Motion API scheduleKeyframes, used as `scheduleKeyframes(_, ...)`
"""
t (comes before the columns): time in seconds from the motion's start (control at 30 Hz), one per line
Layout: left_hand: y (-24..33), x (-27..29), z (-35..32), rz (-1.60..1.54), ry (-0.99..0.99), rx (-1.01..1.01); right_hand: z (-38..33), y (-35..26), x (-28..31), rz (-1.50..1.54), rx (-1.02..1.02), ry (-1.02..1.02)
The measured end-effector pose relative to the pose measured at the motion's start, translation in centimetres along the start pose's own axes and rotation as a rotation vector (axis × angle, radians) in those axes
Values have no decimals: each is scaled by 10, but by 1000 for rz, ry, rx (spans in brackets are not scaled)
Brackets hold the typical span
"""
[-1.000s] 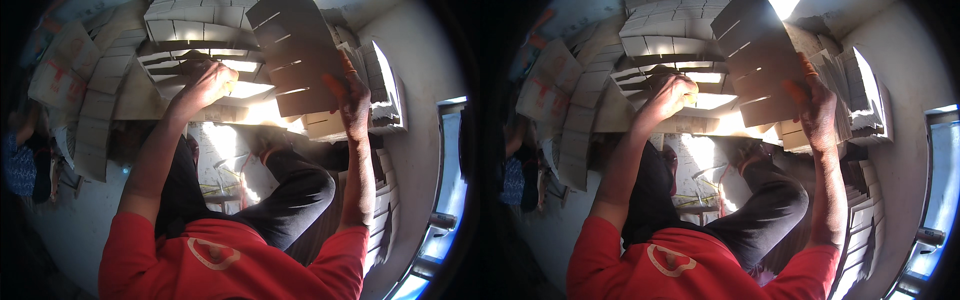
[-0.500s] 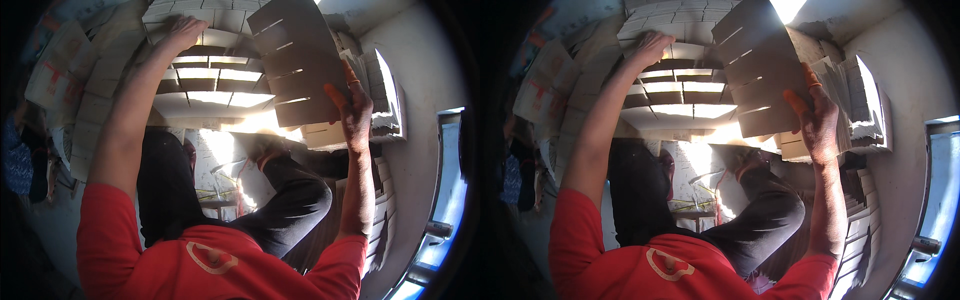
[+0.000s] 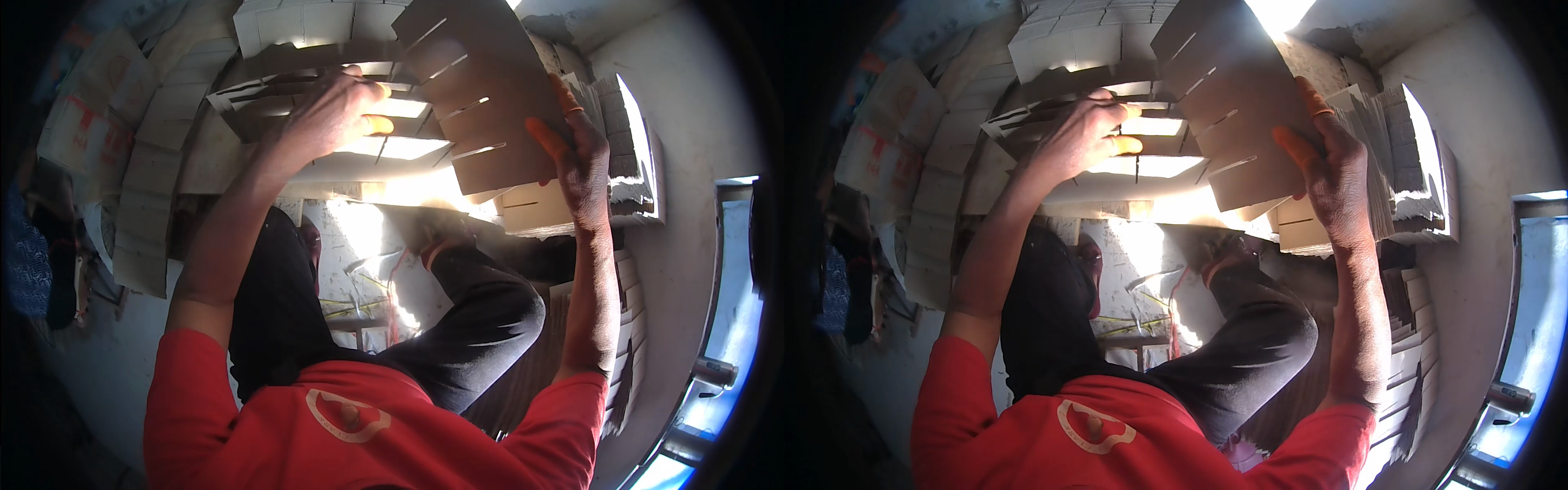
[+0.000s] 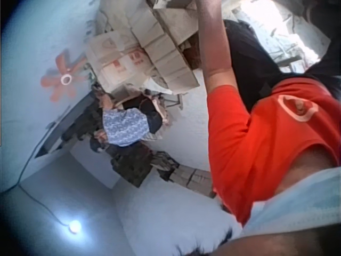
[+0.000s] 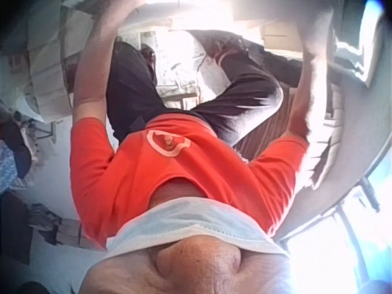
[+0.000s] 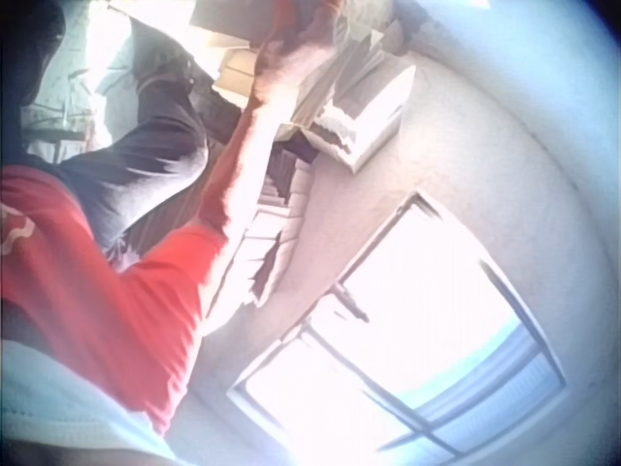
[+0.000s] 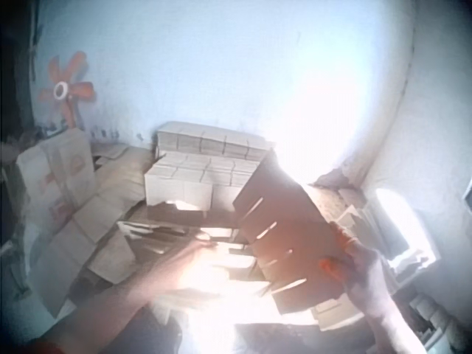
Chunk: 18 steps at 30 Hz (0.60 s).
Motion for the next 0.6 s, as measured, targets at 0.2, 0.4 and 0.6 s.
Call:
scheduleKeyframes(0.2,20,11,-9,-147,381,-255,7,-2,-2,-60,-99,-72)
scheduleKeyframes(0.4,19,-43,-14,-159,13,-1,5,8,-12,-61,-112,-54)
scheduleKeyframes(0.6,23,-46,-16,-175,-35,-6,5,11,-10,80,-63,-76)
Point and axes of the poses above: each hand's wrist, its own z-axis towards the middle knuckle, its own x-axis out of the back of the hand, y = z × x, the point moved 10 cm from there along z, towards the middle knuckle, and after that the axes turned 8 degrees about -x, right-handed, at the moved point
